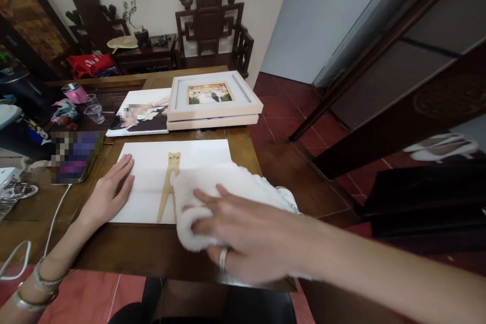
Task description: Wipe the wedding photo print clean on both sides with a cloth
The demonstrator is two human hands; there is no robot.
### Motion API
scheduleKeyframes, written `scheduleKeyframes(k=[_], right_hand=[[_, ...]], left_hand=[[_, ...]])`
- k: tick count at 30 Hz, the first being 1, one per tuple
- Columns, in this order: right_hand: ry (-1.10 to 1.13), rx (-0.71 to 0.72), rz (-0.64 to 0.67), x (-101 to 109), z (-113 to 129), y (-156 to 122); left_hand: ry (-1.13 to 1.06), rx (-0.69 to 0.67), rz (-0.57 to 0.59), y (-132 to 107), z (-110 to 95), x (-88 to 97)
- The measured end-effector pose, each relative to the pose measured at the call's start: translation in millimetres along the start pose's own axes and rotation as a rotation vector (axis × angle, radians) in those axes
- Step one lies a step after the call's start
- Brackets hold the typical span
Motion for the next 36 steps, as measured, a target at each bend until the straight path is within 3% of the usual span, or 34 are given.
scheduleKeyframes(k=[7, 9, 12, 19, 23, 26, 29, 33, 36], right_hand=[[-0.145, -0.158, -0.090, 36.8, -92.8, 44.2], [-0.179, -0.207, -0.124, 40.9, -109.1, 53.6], [-0.245, -0.175, -0.136, 33.7, -101.9, 57.5], [-0.220, -0.062, -0.114, -31.2, -12.7, 18.5], [-0.084, 0.007, -0.095, -44.3, 20.7, -1.7], [0.001, 0.003, -0.033, -26.4, 12.1, -0.1], [-0.004, -0.019, 0.001, -2.5, -18.3, 14.8], [-0.246, -0.049, -0.089, 17.3, -65.8, 42.5], [-0.427, -0.076, -0.116, 18.3, -84.5, 57.1]], left_hand=[[-0.012, 0.013, -0.001, -0.1, 2.2, 1.5], [-0.015, 0.013, -0.003, 0.1, 2.3, 2.0], [-0.020, 0.006, -0.011, 0.2, 1.6, 2.6], [-0.010, -0.003, -0.012, -0.3, 0.9, 1.4], [0.000, -0.003, 0.006, -0.1, 0.5, -0.2], [0.008, -0.001, 0.012, 0.1, 0.0, -0.4], [0.009, 0.005, 0.008, 0.2, -0.3, 0.6], [-0.007, 0.026, 0.013, -0.1, 0.9, 1.0], [-0.019, 0.031, 0.011, -0.3, 1.5, 1.4]])
Point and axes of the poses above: each hand's wrist, its own y-axis towards the middle knuckle, its own x-axis out of the back of the hand, z = x × y, the point moved 9 cm from there along y, towards the middle knuckle, and after that the axes turned 3 degrees about -y, right-handed, at the moved point
